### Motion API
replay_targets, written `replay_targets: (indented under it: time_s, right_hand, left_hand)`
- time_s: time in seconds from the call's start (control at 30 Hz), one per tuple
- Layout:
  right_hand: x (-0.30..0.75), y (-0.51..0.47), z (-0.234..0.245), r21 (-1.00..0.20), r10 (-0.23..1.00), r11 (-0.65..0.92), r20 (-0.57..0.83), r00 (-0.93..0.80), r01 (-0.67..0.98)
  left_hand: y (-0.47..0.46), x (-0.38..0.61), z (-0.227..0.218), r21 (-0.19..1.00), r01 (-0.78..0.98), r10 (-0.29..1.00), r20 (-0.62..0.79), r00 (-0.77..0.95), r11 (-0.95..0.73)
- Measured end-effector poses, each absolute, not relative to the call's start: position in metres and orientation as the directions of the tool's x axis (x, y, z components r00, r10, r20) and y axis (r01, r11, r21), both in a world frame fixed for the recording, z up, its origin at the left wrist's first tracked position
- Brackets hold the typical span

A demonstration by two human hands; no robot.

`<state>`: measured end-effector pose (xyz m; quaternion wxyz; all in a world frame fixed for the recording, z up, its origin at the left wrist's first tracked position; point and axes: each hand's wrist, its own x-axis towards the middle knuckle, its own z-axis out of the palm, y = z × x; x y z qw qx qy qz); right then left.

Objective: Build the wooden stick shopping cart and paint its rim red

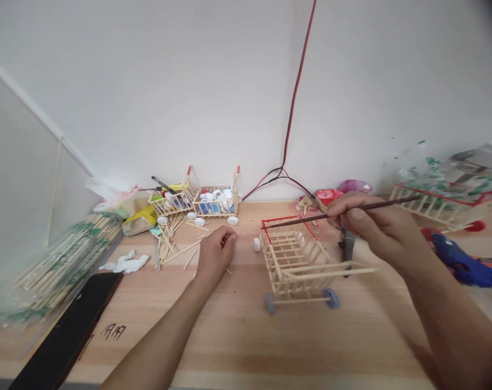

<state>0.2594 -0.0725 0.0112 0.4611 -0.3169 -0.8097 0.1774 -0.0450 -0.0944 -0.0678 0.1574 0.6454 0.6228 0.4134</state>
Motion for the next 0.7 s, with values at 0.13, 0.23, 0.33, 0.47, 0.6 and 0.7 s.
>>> replay_targets:
  time_s: [0.13,0.23,0.33,0.47,0.6,0.7]
  right_hand:
    - [0.266,-0.074,0.009,-0.604,0.686,0.728,0.627,-0.37,0.325]
    - [0.27,-0.076,0.006,-0.641,0.706,0.707,0.615,-0.35,0.3]
    - [0.268,-0.076,0.005,-0.653,0.72,0.694,0.623,-0.307,0.302]
    - [0.26,-0.073,0.007,-0.594,0.696,0.716,0.645,-0.315,0.366]
    - [0.258,-0.074,0.008,-0.593,0.698,0.714,0.642,-0.317,0.372]
    - [0.263,-0.075,0.006,-0.629,0.73,0.68,0.626,-0.273,0.376]
  left_hand:
    - [-0.095,-0.044,-0.067,0.715,0.677,0.933,0.341,-0.117,-0.176]
    - [-0.095,-0.044,-0.066,0.715,0.678,0.934,0.336,-0.119,-0.171]
    - [-0.095,-0.044,-0.066,0.714,0.681,0.936,0.331,-0.122,-0.164]
    - [-0.095,-0.045,-0.068,0.708,0.683,0.932,0.344,-0.112,-0.179]
    - [-0.094,-0.044,-0.067,0.707,0.685,0.932,0.344,-0.115,-0.177]
    - [-0.094,-0.044,-0.066,0.71,0.683,0.934,0.339,-0.116,-0.173]
